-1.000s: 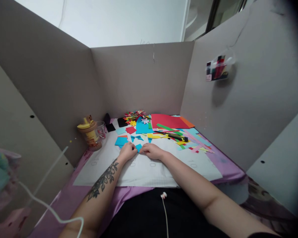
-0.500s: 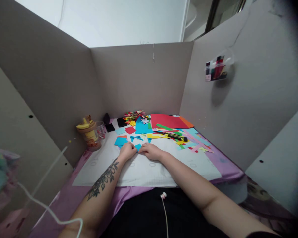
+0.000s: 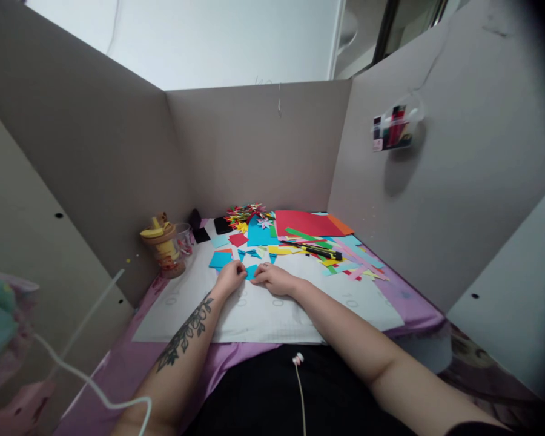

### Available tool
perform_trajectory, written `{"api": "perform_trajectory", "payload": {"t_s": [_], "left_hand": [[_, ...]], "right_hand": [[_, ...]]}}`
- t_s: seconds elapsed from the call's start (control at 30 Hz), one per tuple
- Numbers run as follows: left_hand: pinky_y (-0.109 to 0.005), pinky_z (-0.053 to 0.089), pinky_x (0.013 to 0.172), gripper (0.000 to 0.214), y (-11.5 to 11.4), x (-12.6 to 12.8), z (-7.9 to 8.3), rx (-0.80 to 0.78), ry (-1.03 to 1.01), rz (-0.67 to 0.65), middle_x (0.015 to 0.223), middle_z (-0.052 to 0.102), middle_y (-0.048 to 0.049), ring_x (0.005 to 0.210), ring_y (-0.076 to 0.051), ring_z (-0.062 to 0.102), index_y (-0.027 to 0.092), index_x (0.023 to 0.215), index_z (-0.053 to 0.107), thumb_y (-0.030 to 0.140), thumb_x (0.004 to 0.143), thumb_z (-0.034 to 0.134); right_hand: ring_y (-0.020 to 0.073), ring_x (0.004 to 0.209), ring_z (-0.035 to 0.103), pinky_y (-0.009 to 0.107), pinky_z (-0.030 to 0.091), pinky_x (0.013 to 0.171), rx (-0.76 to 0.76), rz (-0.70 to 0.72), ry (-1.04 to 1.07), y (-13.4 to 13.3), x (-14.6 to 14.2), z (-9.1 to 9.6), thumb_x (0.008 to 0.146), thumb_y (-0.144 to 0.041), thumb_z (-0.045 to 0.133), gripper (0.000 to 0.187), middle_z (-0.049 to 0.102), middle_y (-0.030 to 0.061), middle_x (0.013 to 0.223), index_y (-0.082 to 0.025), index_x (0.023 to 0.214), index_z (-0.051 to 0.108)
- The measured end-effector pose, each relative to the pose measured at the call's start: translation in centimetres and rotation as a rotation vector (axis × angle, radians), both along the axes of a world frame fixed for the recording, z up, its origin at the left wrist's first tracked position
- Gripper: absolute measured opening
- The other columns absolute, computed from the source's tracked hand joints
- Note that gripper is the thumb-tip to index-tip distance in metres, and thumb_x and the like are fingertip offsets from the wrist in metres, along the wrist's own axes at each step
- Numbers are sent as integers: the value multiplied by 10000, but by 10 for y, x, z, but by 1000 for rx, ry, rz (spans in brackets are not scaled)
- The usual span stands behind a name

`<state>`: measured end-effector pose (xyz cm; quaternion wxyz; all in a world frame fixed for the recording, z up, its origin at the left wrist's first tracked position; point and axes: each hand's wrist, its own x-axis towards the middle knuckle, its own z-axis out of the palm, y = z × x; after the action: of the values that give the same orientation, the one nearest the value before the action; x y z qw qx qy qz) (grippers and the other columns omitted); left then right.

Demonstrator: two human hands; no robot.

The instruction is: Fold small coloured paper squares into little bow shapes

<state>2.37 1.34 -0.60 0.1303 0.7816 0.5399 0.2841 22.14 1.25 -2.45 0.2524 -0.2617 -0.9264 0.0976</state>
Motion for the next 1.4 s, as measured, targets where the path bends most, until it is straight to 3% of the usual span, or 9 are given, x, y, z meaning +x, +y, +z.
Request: {"api": "perform_trajectory", "payload": {"t_s": [0.43, 0.57, 0.73, 1.1, 1.27, 1.4], "left_hand": [[-313, 458, 825, 335, 7, -9, -13, 26, -58, -180, 880, 685, -57, 830, -166, 598, 169, 813, 712, 50, 699, 420], [-320, 466, 848, 350, 7, -9, -13, -18, -64, -176, 915, 695, -54, 852, -171, 609, 168, 827, 721, 49, 694, 421], [-310, 472, 845, 357, 3, -8, -10, -23, -32, -107, 887, 709, -40, 862, -179, 619, 180, 847, 718, 56, 697, 419], [-325, 456, 861, 350, 4, -11, -11, 79, 30, -78, 969, 674, -66, 924, -194, 600, 162, 920, 666, 33, 725, 405], [-323, 446, 879, 266, -8, -6, 0, 210, -127, -10, 967, 649, -84, 952, -186, 576, 147, 947, 631, 107, 805, 409], [-301, 468, 837, 365, -23, 4, 9, 230, -234, -151, 1101, 608, -82, 986, -176, 568, 178, 1181, 507, 257, 825, 489]], "right_hand": [[171, 896, 583, 318, 465, 846, 8, -22, 110, -8, 0, 9, 711, -24, 526, 269, 679, 57, 920, -184, 826, 710], [203, 1067, 539, 376, 428, 920, 72, -68, 82, -5, 5, 10, 732, -55, 523, 250, 672, 64, 1033, -200, 814, 710], [246, 1216, 427, 455, 380, 935, 107, -56, -34, -7, 5, 13, 776, -93, 498, 287, 628, 41, 1148, -233, 937, 690], [223, 1085, 529, 424, 382, 915, 154, -14, 37, -11, 0, 15, 761, -106, 489, 279, 697, 2, 975, -250, 878, 697], [184, 911, 612, 327, 459, 853, 97, -68, 314, -12, 0, 19, 724, -109, 533, 182, 700, 54, 855, -186, 783, 688], [156, 783, 605, 288, 484, 760, 82, -173, 468, -18, -3, 24, 761, -107, 509, 151, 655, 55, 789, -172, 765, 645]]}}
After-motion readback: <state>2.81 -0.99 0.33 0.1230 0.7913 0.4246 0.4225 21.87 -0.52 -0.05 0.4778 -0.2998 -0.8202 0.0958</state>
